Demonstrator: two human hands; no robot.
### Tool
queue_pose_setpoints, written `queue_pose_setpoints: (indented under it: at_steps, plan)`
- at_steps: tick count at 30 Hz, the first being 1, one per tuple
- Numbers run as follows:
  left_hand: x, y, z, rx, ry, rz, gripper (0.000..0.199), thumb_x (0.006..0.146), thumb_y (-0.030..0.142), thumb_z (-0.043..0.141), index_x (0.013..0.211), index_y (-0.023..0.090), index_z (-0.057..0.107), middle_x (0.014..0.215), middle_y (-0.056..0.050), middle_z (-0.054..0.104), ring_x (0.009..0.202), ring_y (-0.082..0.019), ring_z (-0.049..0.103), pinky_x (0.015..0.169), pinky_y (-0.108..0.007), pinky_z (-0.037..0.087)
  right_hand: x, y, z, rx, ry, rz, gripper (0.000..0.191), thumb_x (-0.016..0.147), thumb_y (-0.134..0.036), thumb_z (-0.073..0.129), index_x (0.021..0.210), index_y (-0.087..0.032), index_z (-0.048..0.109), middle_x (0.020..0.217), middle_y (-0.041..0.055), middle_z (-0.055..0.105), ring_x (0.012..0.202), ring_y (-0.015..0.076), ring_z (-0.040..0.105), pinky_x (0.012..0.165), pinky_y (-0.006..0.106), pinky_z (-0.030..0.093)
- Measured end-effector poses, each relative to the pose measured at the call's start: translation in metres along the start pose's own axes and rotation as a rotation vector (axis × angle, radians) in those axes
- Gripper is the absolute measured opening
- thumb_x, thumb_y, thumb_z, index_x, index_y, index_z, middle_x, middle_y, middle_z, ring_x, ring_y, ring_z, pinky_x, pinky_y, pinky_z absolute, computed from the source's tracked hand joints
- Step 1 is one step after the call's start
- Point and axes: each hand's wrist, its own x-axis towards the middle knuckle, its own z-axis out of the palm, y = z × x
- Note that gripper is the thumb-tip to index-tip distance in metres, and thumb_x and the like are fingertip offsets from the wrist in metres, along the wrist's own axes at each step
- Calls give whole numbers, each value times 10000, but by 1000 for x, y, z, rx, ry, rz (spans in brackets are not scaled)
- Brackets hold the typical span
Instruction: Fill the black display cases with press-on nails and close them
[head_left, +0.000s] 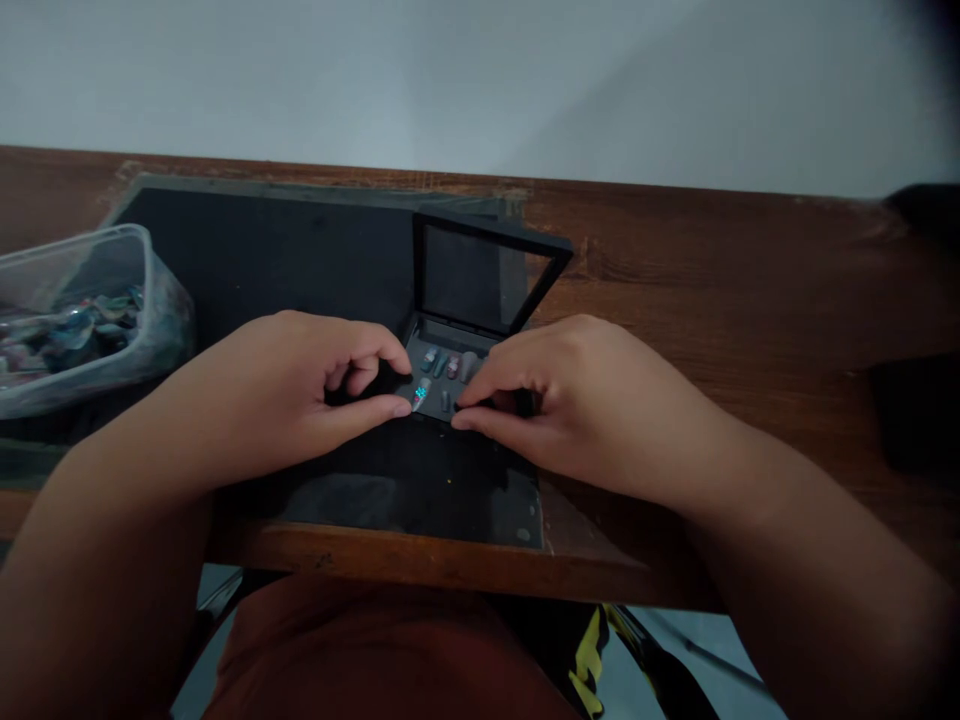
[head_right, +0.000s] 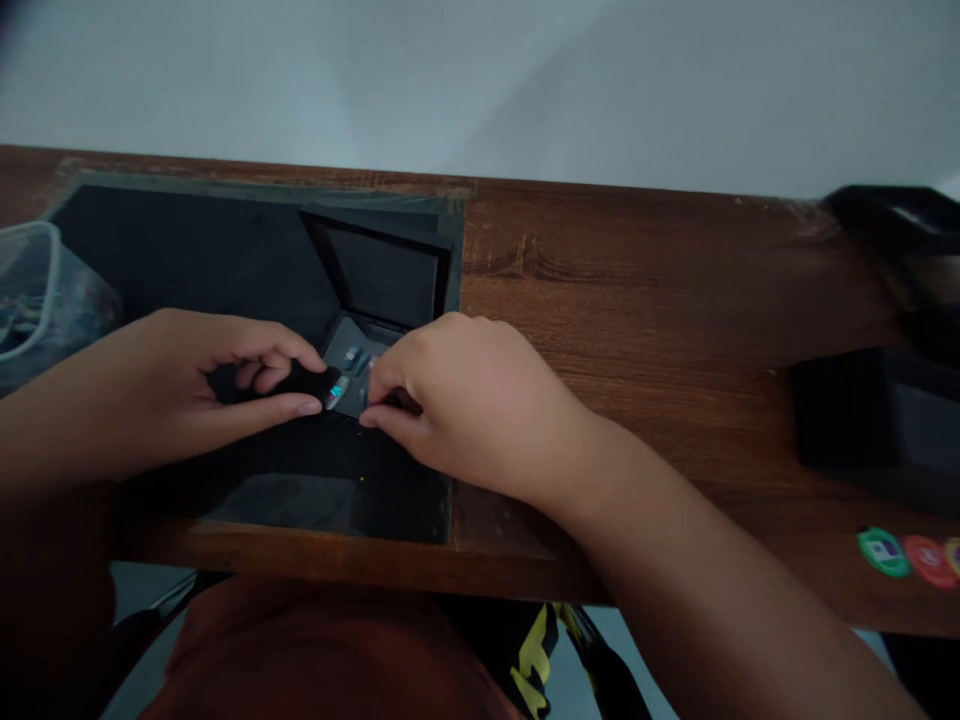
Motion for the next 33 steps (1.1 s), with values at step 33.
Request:
queue_pose_setpoints:
  at_steps: [33]
  plan:
    - [1, 2, 3, 14, -36, -16, 324, 959, 529, 656, 1165, 322, 797, 761, 8, 699, 636, -184, 616, 617, -325, 399, 0, -8, 8, -116, 15, 14, 124, 997, -272, 759, 910, -238, 842, 747, -6, 747, 636, 154, 575, 609, 311, 283]
